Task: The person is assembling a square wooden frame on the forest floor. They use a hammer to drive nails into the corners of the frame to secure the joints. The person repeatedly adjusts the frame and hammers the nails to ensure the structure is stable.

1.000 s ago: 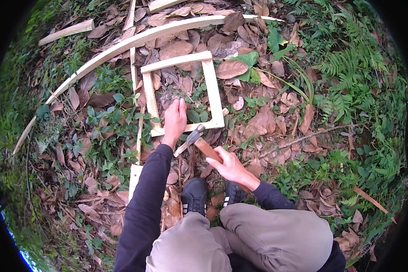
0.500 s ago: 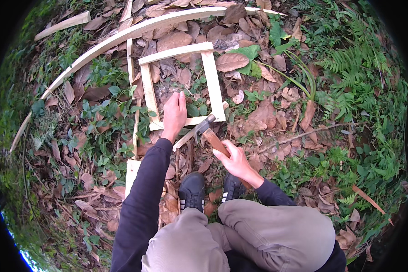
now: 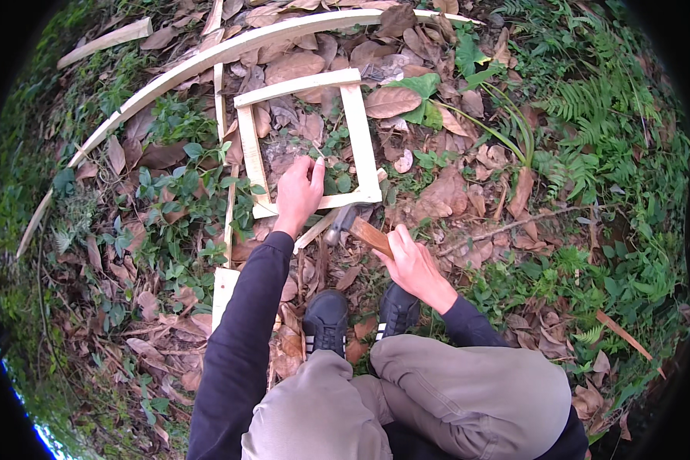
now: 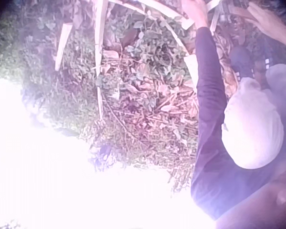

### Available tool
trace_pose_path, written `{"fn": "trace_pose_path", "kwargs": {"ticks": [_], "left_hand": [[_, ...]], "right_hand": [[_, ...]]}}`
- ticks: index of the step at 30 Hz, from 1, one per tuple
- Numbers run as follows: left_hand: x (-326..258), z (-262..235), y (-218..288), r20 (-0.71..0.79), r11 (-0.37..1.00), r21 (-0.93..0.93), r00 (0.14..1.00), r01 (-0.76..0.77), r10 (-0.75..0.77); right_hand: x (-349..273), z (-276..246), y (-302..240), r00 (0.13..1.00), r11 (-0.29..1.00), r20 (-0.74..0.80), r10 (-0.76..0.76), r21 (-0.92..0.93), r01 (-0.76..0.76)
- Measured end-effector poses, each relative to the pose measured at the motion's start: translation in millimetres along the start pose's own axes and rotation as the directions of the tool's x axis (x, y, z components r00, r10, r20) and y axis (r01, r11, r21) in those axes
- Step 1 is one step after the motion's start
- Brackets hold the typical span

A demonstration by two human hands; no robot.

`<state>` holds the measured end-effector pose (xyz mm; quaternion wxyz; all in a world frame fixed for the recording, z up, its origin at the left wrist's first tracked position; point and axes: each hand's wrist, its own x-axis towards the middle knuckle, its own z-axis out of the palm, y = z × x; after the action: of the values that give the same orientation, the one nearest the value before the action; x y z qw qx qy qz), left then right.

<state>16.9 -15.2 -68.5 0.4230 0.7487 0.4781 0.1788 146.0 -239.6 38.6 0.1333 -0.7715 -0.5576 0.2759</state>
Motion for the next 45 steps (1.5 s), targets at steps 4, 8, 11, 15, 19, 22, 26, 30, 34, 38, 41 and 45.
{"fn": "trace_pose_path", "kwargs": {"ticks": [4,8,11,15,19,22,26,30,34,38,41,45], "left_hand": [[1,1,-3,-0.02,0.996,0.067,0.998,-0.063,0.064],[0,2,1,0.002,0.995,0.09,0.999,-0.04,0.04],[1,-1,1,0.023,0.996,0.085,1.0,-0.012,0.01],[2,-1,-1,0.019,0.999,0.037,1.0,-0.009,0.009],[4,1,-1,-0.004,0.998,0.058,1.0,0.012,-0.012],[5,3,-1,-0.025,0.998,0.067,1.0,0.017,-0.016],[5,3,-1,-0.03,0.999,0.027,0.999,0.032,-0.031],[6,4,1,-0.006,0.998,0.057,1.0,-0.006,0.007],[-1,6,2,-0.058,0.995,0.097,0.998,0.023,-0.017],[5,8,1,-0.07,0.993,0.111,0.997,0.034,-0.026],[6,7,-7,-0.052,0.993,0.115,0.999,-0.002,0.008],[4,5,2,-0.034,0.998,0.067,0.999,-0.007,0.009]], "right_hand": [[23,0,18,0.987,0.982,-0.026,-0.156,-0.109,0.152],[36,1,41,0.958,0.914,0.074,-0.276,-0.288,0.285],[49,-6,26,0.902,0.849,0.163,-0.399,-0.306,0.431],[53,-5,29,0.913,0.859,0.173,-0.37,-0.311,0.407],[46,-8,56,0.998,0.949,0.017,-0.063,-0.309,0.065],[40,-3,47,0.991,0.955,0.026,-0.132,-0.265,0.134],[45,6,33,0.955,0.92,0.036,-0.295,-0.26,0.294],[50,13,66,0.983,0.931,0.027,-0.183,-0.317,0.181],[38,-13,78,0.989,0.918,-0.051,-0.137,-0.381,0.108],[43,-3,54,0.967,0.897,-0.077,-0.241,-0.398,0.192],[61,4,16,0.933,0.888,-0.072,-0.354,-0.34,0.31],[51,2,79,0.995,0.939,-0.062,-0.08,-0.341,0.054]]}}
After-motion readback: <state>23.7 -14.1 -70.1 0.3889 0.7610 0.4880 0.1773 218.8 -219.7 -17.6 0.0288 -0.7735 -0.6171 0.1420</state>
